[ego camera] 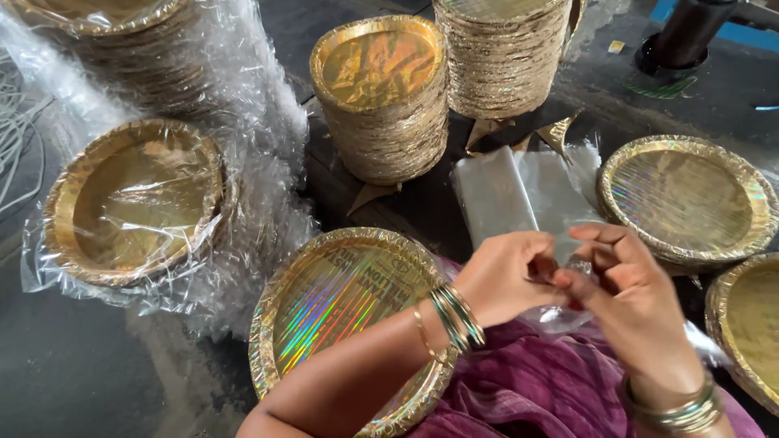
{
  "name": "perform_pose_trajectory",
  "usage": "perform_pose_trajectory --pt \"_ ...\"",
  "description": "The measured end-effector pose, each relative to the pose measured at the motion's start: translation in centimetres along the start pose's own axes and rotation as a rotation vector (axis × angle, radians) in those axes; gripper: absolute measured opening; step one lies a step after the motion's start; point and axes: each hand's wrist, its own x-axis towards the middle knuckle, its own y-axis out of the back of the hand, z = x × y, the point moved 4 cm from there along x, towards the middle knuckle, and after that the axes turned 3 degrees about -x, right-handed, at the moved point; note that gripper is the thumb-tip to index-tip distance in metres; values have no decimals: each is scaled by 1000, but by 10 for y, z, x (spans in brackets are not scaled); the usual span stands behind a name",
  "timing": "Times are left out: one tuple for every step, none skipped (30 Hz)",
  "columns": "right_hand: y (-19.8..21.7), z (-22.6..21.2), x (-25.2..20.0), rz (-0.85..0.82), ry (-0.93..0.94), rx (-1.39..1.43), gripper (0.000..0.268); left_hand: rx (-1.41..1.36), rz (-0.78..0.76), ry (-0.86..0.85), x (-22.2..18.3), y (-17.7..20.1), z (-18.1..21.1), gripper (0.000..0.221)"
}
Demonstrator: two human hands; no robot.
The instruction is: The person places gold-colored decorative plates into plastic sleeves, one at a time, and stacks the packaged plates onto existing piles on the floor.
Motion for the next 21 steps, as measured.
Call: perform_pose_trajectory --pt "5 5 2 -38 -40 109 41 -38 -50 -3 1 2 -1 36" --pt "8 8 2 -40 -42 108 41 -40 -48 -1 2 4 -11 36" --pt "14 10 3 29 -2 -76 43 -308 0 129 4 8 -25 30" --pt "20 12 3 99 38 -260 44 -575 50 260 5 10 -40 24" --pt "6 -2 3 97 37 -260 44 -575 52 261 4 9 -33 24" --pt "-6 -25 1 220 231 -511 43 -379 113 158 5 11 -22 21" --pt "-20 -47 -3 341 427 -759 43 -181 169 55 5 13 -11 18" --pt "-23 -45 -5 341 425 -758 43 -180 168 57 3 12 -2 18" --pt "-29 -47 -11 385 570 -862 31 -171 174 -77 2 12 13 22" --pt "-35 -49 -17 426 716 -965 22 -161 178 -211 0 12 27 32" --pt "-28 -41 -19 428 712 -967 22 -163 174 -210 0 14 27 32" --pt "-20 -30 -19 420 604 -985 18 -42 174 -275 0 16 29 32" --pt "-11 -19 -20 412 498 -1004 17 76 177 -339 0 16 31 35" --pt "-7 -18 -18 412 494 -1009 17 71 175 -339 2 20 33 35" --pt "-4 -16 -16 398 461 -1047 19 169 151 -240 5 24 31 42" --pt "0 -14 -13 385 426 -1084 23 264 124 -142 7 29 29 49" --pt "-4 -18 -12 386 427 -1084 23 265 123 -143 10 31 24 49" --pt "-9 -24 -12 357 473 -1101 25 359 134 -72 12 34 17 48" --pt "-16 -29 -12 326 521 -1116 27 455 146 2 14 38 9 46" --pt "-18 -31 -13 326 522 -1113 27 458 147 3 17 46 -1 46" --pt "-20 -34 -13 356 542 -1132 33 561 210 100 20 57 -13 42"
